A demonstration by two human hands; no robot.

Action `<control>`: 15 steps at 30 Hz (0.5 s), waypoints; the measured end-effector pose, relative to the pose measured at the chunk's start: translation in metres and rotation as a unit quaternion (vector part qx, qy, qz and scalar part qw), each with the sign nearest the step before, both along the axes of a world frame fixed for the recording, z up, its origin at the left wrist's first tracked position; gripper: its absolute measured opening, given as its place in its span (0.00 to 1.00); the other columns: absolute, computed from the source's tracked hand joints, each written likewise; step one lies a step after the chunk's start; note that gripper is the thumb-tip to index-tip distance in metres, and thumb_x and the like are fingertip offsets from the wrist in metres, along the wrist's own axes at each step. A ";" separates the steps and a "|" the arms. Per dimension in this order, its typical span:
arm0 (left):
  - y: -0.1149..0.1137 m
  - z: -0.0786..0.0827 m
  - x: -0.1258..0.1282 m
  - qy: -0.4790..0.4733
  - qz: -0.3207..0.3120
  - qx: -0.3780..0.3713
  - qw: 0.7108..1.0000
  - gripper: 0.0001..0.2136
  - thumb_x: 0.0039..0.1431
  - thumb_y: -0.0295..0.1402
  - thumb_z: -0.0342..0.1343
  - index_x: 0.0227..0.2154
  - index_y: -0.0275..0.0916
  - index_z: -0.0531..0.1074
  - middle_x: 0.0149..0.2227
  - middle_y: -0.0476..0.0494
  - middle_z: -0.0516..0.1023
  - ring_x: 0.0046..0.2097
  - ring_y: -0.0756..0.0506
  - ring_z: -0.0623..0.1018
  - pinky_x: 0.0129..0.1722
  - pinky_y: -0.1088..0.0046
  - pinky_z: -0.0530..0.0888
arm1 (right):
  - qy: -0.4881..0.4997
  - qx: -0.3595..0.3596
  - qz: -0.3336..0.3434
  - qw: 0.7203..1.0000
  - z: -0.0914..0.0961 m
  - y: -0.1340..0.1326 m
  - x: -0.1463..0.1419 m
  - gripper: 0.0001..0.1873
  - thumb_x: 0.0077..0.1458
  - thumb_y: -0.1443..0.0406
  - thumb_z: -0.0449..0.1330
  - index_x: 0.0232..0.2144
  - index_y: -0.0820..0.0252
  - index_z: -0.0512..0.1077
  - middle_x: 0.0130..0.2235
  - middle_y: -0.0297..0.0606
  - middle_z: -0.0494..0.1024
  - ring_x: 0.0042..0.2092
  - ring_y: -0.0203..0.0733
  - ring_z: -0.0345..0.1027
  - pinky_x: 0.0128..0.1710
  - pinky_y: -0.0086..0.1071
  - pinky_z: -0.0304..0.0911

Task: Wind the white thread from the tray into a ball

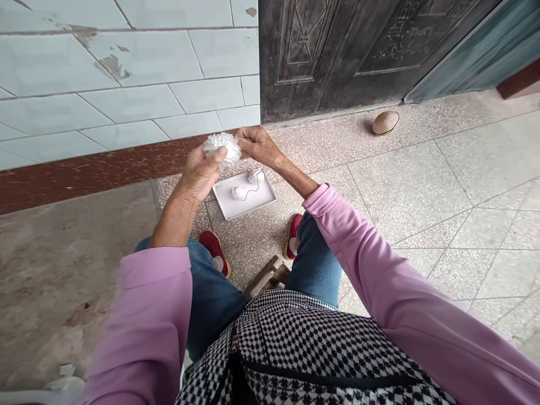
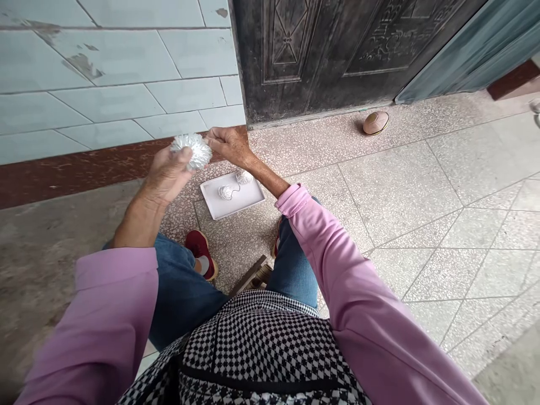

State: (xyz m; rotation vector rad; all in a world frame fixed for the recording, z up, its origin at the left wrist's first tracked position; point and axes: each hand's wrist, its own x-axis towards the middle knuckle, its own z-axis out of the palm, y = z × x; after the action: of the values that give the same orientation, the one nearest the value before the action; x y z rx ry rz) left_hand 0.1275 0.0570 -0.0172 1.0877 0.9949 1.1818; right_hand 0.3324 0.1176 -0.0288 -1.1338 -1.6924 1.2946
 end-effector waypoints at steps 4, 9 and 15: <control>0.000 -0.002 0.001 0.017 0.004 0.008 1.000 0.32 0.52 0.61 0.91 0.47 0.49 0.83 0.52 0.31 0.92 0.67 0.21 0.91 0.53 0.48 0.95 | -0.002 0.021 0.011 1.000 -0.008 0.005 -0.004 0.29 0.93 0.54 0.68 0.36 0.53 0.66 0.35 0.32 0.67 0.40 0.43 0.62 0.42 0.33 0.63; 0.005 -0.002 -0.012 0.012 0.017 0.008 1.000 0.29 0.58 0.60 0.88 0.49 0.49 0.85 0.55 0.32 0.93 0.65 0.24 0.92 0.50 0.50 0.96 | 0.022 0.021 0.016 0.999 -0.012 0.008 -0.003 0.32 0.91 0.48 0.72 0.36 0.54 0.66 0.35 0.31 0.65 0.39 0.43 0.60 0.40 0.32 0.63; 0.006 -0.011 -0.023 0.040 -0.034 -0.019 0.998 0.35 0.62 0.68 0.86 0.54 0.45 0.87 0.47 0.35 0.91 0.45 0.30 0.95 0.30 0.64 0.86 | 0.034 0.009 0.030 0.999 -0.016 0.009 0.005 0.29 0.93 0.58 0.70 0.35 0.54 0.66 0.33 0.30 0.65 0.37 0.41 0.58 0.37 0.31 0.59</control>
State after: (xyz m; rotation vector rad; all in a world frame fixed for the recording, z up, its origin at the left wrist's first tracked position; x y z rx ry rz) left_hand 0.1042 0.0628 -0.0278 1.1371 1.0298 1.0667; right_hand 0.3371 0.1262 -0.0450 -1.0231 -1.6967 1.3374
